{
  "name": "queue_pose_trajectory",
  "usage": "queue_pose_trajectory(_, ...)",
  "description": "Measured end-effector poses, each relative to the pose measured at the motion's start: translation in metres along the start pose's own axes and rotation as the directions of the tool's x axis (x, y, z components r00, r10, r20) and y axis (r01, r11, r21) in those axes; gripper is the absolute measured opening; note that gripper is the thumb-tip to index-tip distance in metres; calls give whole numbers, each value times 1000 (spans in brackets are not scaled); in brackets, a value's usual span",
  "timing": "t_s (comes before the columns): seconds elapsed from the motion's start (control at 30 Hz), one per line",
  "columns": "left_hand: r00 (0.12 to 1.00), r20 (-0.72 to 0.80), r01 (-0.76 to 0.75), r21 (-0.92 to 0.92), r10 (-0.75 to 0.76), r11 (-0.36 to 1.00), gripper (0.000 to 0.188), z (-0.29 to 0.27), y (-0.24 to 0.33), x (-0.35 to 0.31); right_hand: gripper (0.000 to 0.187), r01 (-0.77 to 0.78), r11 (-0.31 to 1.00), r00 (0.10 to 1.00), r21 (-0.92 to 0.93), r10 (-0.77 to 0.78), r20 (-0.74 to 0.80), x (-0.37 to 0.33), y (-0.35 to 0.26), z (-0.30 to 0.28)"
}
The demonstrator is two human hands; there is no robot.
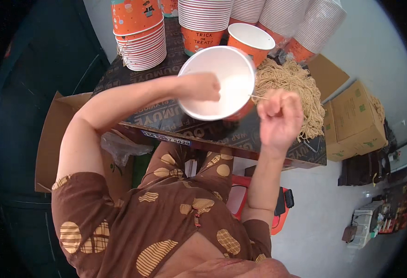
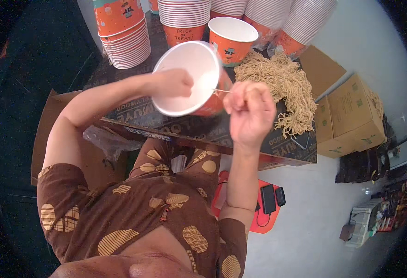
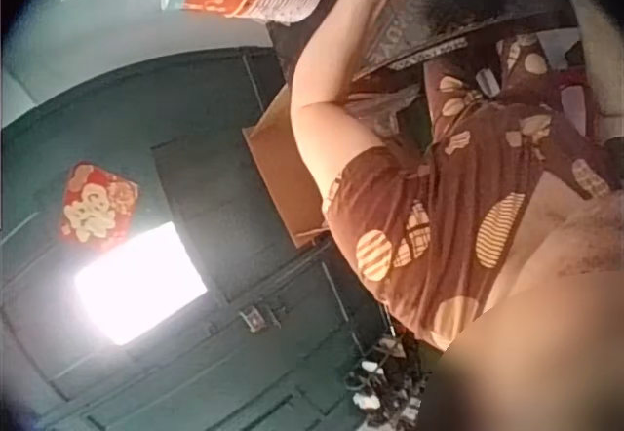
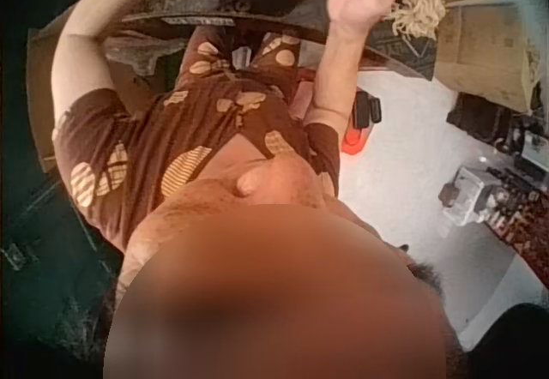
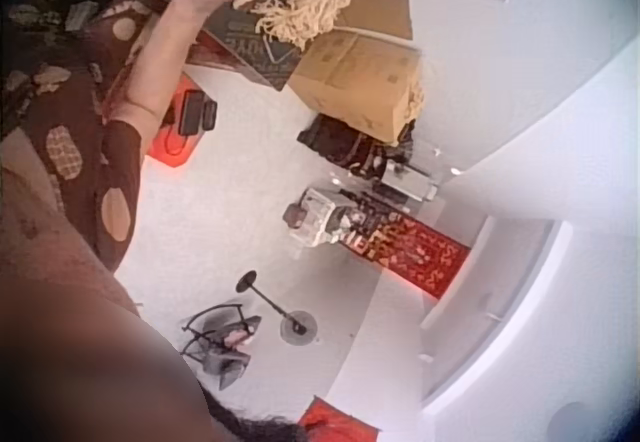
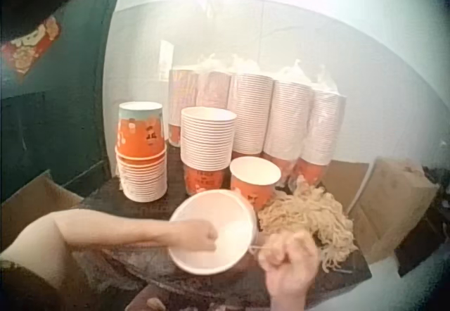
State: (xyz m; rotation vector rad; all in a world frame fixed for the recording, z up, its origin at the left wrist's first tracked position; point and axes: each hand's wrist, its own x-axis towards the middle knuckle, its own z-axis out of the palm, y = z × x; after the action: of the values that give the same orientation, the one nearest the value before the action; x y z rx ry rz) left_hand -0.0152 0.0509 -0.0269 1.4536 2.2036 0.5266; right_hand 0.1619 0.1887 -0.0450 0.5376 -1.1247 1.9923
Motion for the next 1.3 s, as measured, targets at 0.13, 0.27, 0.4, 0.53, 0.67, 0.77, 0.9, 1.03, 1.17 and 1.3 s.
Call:
queue_pose_trajectory(0.13,994,-6,-113,-75,113,991,16,1,11,-11,15,-100,987,995,-128,95,-42,9,11,-13)
queue_pose_trajectory(0.27,988,-81,-137,-40,133,990,16,-8,23,-10,17,-96,990,989,-106,83,-122,3,21,-21)
queue_pose_trajectory(0.4,964,-81,-261,-86,254,962,18,-21,25,-23,18,-107,994,978,-26,100,-183,2,24,-26)
queue_pose_trajectory(0.53,836,-207,-493,124,508,861,13,-32,25,-38,17,-118,993,967,-11,112,-230,2,27,-30)
queue_pose_trajectory(0.67,649,-144,-463,704,747,539,40,-43,15,-49,18,-145,989,961,2,142,-239,-1,26,-46)
queue_pose_trajectory(0.77,735,-196,-274,789,648,550,36,-41,-7,-46,18,-157,987,957,27,159,-242,-1,23,-56)
queue_pose_trajectory(0.9,722,-158,-312,795,674,521,18,-41,-32,-29,17,-191,972,950,134,217,-224,-2,19,-64)
queue_pose_trajectory(1.03,599,-162,-419,771,784,480,12,-44,-25,-26,15,-161,985,919,-61,128,-372,-2,14,-47)
queue_pose_trajectory(1.17,621,-87,-474,750,779,461,13,-35,-4,-50,15,-177,950,900,-257,50,-433,-4,-5,-38)
queue_pose_trajectory(1.3,597,-95,-506,726,797,466,14,-8,8,-61,14,-157,921,948,-356,40,-315,-12,-19,-11)
